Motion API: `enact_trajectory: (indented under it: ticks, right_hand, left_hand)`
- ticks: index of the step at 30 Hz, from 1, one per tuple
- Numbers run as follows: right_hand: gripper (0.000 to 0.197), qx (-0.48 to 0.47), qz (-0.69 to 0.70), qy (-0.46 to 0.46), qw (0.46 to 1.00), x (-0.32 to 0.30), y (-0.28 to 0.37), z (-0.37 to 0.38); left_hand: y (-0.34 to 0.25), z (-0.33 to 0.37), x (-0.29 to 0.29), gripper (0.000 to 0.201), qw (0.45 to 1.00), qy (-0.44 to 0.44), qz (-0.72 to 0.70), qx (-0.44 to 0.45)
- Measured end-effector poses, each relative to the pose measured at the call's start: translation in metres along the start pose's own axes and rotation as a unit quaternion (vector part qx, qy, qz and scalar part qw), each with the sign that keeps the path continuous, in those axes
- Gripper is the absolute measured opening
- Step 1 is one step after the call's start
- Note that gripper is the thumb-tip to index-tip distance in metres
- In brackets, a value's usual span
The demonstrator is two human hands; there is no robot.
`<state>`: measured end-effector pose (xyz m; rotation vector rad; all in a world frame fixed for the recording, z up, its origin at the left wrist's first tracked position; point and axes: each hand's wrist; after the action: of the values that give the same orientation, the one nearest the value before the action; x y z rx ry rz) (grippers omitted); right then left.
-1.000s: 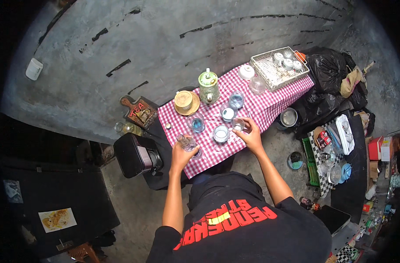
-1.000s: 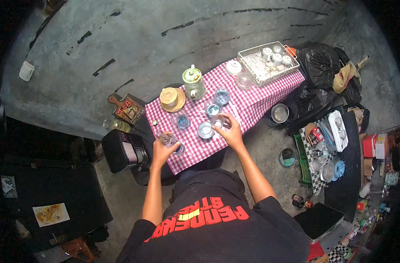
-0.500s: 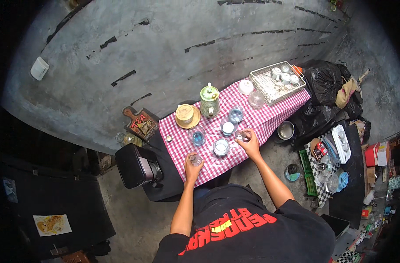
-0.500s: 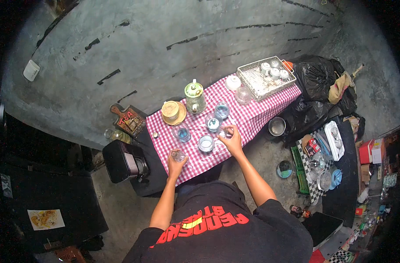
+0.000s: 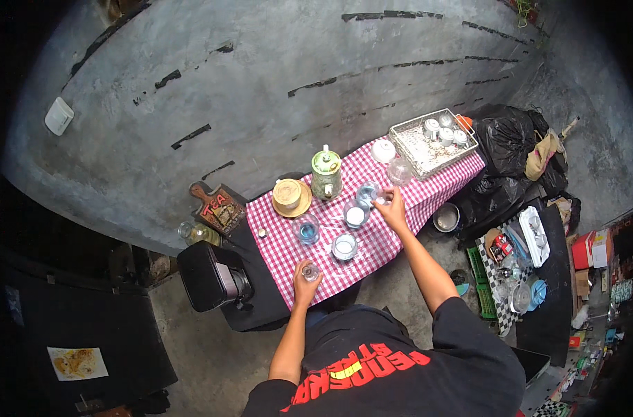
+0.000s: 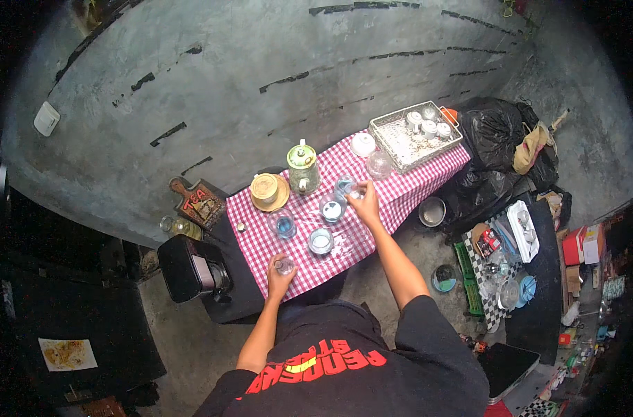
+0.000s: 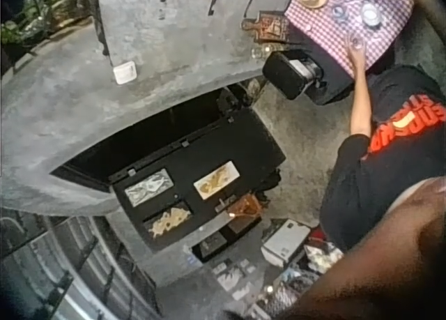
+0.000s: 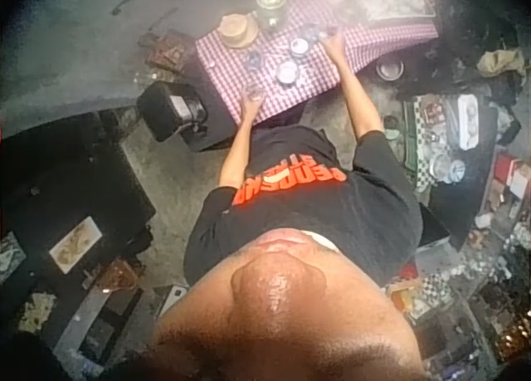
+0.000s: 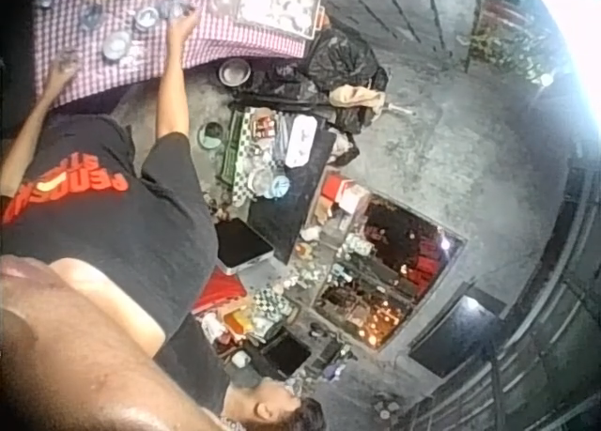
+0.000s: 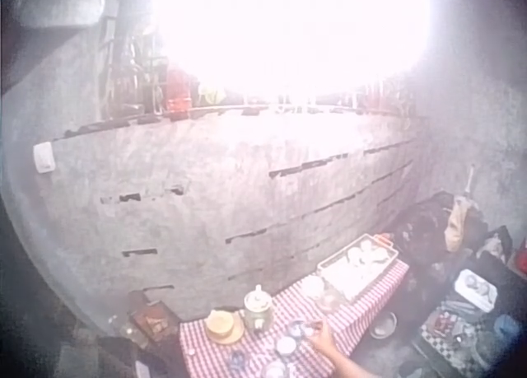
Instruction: Preparing multiple small glasses of a beverage by pouring from a teapot and adding vodka from a bottle.
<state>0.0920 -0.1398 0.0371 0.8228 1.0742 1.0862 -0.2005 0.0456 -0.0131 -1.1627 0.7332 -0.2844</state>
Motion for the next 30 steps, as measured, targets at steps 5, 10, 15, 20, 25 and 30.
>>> enact_trajectory:
  ticks: [5, 10, 15, 20, 25, 30]
  right_hand:
    - [0.053, -0.038, -0.063, 0.015, 0.997, 0.006, -0.028, 0.029]
    - [0.054, -0.044, -0.154, 0.042, 0.986, 0.009, -0.033, 0.040]
    - [0.054, -0.023, -0.208, 0.060, 0.976, 0.014, -0.024, 0.045]
    - [0.048, -0.045, -0.226, 0.053, 0.972, 0.019, -0.025, 0.052]
    - [0.049, -0.017, -0.237, 0.068, 0.969, 0.021, -0.015, 0.053]
    - [0.051, 0.004, -0.283, 0.068, 0.957, 0.023, -0.014, 0.056]
  left_hand:
    - [0.001, 0.001, 0.001, 0.050, 1.000, 0.015, -0.003, 0.014]
    - [0.008, -0.001, 0.000, 0.050, 0.999, 0.039, -0.021, -0.013]
    - [0.009, -0.001, -0.001, 0.049, 0.999, 0.040, -0.003, -0.005]
    - [0.004, -0.003, 0.002, 0.050, 0.999, 0.030, -0.020, -0.019]
    - [0.001, -0.002, -0.001, 0.051, 0.998, 0.043, -0.014, -0.033]
    - [-0.003, -0.001, -0.002, 0.052, 0.999, 0.049, 0.016, -0.016]
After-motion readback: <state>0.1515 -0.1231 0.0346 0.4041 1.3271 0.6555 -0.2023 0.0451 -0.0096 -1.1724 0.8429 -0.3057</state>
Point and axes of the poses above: each hand's wrist, its own z-axis towards the middle knuckle, its own x-axis out of the palm, y = z × x, and after that the axes turned 14 degrees about -y, right-handed
